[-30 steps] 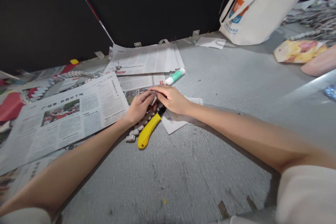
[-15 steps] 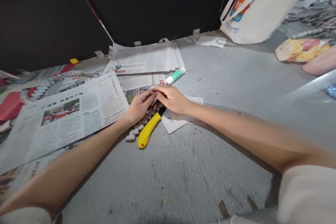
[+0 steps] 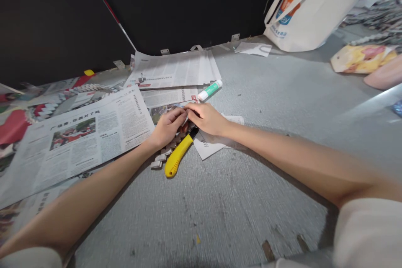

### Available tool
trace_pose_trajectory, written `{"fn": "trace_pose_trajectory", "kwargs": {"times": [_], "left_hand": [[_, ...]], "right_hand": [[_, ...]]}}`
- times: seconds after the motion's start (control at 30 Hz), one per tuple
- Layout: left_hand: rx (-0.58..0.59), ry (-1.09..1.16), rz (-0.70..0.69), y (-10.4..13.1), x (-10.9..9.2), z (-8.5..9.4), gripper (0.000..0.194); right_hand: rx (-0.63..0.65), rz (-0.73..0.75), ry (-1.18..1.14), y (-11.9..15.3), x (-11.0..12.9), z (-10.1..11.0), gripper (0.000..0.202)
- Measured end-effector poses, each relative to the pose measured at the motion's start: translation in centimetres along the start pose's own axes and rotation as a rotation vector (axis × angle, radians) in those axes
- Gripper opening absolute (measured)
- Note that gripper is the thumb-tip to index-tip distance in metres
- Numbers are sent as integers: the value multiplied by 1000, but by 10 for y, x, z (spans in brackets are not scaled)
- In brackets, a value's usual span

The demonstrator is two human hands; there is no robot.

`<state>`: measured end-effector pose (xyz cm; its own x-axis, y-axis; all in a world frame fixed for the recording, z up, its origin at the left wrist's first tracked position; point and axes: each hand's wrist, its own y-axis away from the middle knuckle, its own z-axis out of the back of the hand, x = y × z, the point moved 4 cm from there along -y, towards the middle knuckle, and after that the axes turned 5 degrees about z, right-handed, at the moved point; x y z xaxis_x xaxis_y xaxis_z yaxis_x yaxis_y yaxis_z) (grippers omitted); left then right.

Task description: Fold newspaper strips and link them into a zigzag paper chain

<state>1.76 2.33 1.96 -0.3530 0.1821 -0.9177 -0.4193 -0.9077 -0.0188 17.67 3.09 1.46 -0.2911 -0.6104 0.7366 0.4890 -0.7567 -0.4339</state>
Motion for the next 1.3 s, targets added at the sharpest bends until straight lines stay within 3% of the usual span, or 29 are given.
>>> {"fn": "trace_pose_trajectory", "kwargs": {"times": [1.3], "left_hand": [[1, -28, 2, 1, -3, 0, 26]], "right_hand": [[23, -22, 17, -1, 1, 0, 25]]}}
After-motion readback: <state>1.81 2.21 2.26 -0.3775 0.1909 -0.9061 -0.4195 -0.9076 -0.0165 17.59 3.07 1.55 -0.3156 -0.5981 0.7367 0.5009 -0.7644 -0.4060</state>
